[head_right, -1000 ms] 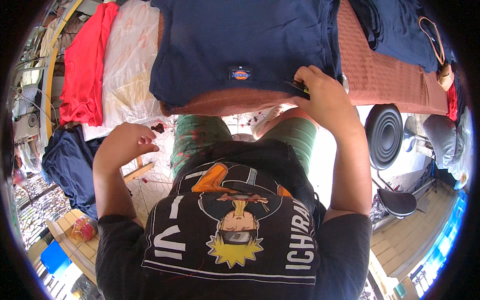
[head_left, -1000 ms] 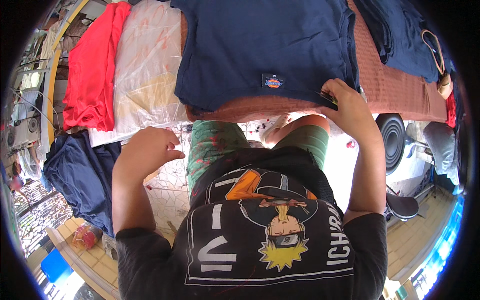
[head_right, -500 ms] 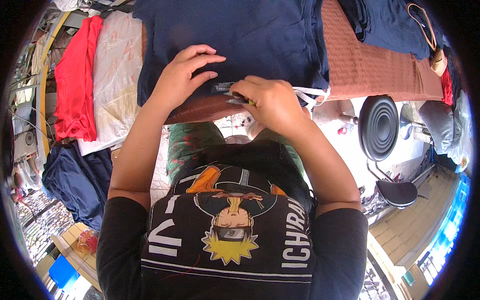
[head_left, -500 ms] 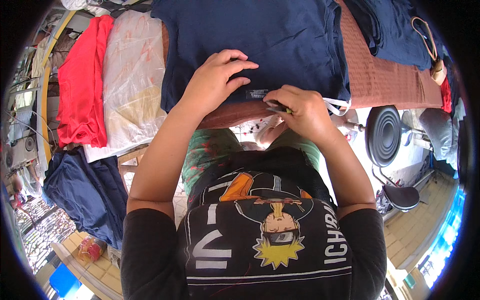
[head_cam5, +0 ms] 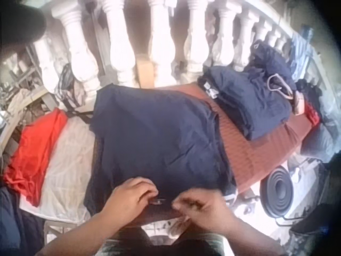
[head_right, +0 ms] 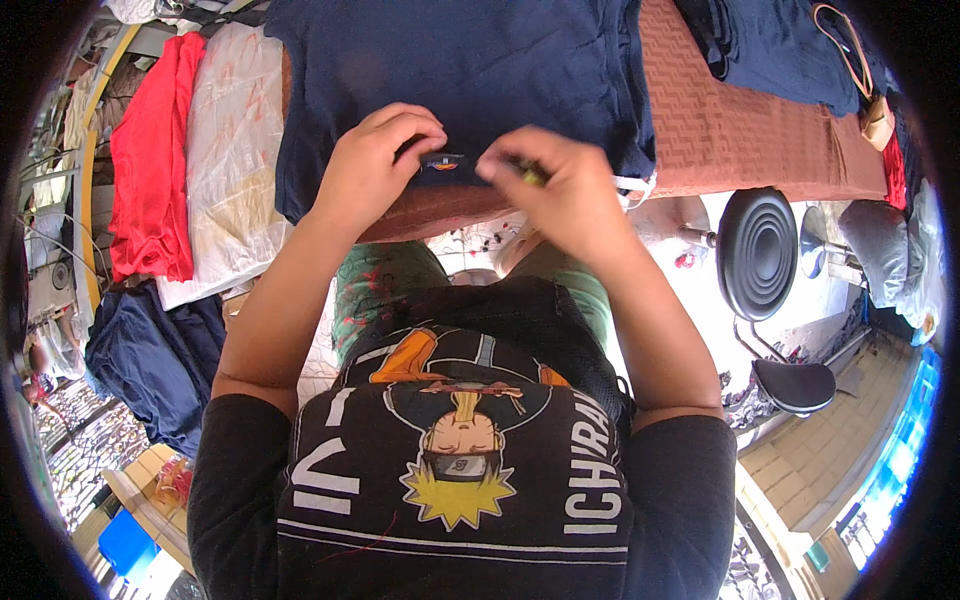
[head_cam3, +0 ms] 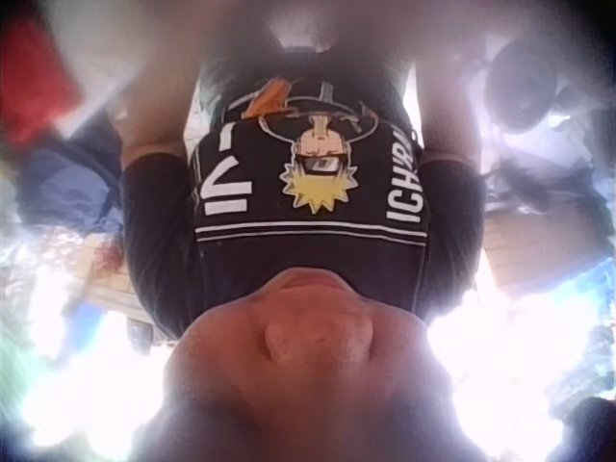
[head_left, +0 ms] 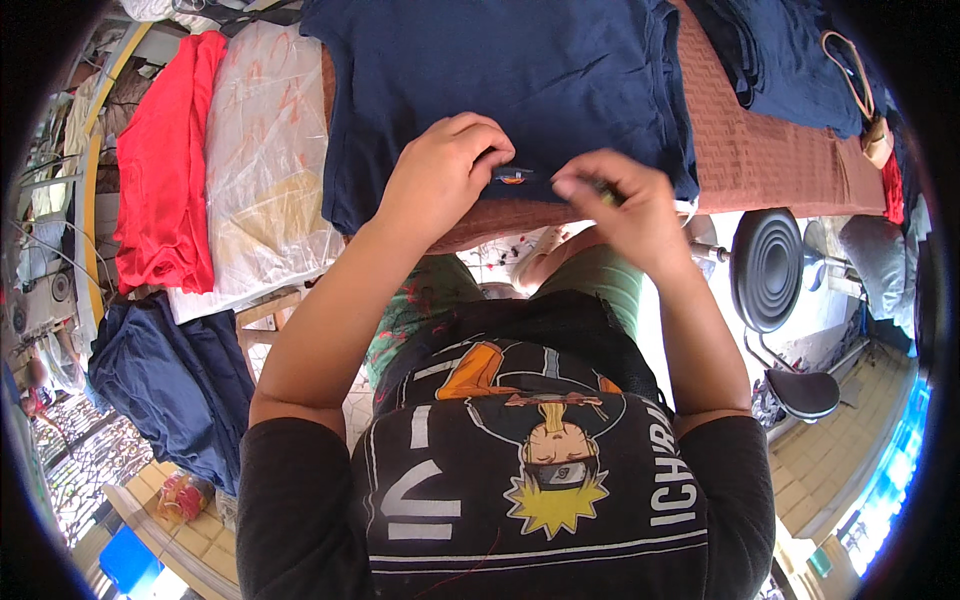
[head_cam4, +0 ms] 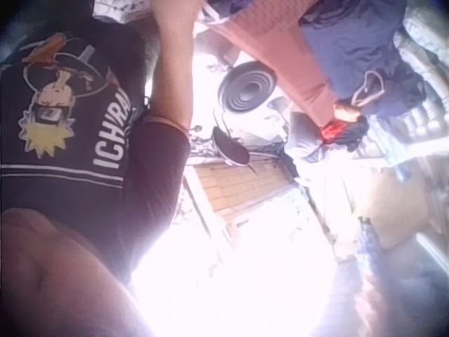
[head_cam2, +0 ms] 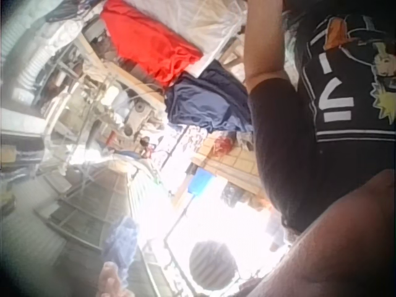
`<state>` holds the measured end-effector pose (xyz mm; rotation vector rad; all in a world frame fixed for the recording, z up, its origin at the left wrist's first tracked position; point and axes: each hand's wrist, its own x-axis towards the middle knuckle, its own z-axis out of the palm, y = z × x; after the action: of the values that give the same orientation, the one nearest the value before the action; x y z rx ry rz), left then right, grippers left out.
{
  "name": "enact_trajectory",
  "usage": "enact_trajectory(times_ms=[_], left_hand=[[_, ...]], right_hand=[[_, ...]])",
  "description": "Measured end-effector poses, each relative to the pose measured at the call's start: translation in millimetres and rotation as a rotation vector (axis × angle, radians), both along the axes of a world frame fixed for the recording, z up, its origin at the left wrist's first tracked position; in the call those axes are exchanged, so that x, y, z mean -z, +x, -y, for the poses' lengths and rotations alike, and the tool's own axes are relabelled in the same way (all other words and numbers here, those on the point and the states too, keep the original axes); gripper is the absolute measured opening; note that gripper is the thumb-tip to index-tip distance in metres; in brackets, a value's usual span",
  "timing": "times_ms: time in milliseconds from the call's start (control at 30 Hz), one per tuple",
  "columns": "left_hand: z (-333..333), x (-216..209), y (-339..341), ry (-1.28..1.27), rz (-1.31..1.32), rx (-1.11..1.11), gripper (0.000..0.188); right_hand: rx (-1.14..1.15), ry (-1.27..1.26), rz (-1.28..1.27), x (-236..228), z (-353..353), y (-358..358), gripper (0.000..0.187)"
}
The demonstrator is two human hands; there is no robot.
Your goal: The person uses shears to cut away loose threads from the seams and brand labels of several dark blue shirts, turning the garments over to reach different sections before setting each aside.
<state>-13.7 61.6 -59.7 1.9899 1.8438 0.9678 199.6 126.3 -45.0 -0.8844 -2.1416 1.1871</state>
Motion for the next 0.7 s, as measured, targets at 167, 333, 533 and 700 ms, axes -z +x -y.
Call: enact_trajectory(times_ms=[167,333,533,700], left_hand=[[22.5,-29.3,11.3,-0.154,0.457,0.01,0.007],[39.0,-36.7,19.1,-0.082,0.535,0.017,0.007],[58.4,-46.0,26.9,-0.086,0.223,0.053,0.007],[62.0,-38.2,31.1,-0.107,0.341,0.053,0.005]], right_hand=[[0.184,-0.018,0.099,-27.8,-15.6,21.2,0.027],[0.088,0.066,0.103,-16.6,-0.3,21.7,0.03],[-0.029,0.223,0.053,-6.6,6.2,15.8,0.027],[-0.094,0.271,0.063,-8.4,7.1,12.9,0.025]])
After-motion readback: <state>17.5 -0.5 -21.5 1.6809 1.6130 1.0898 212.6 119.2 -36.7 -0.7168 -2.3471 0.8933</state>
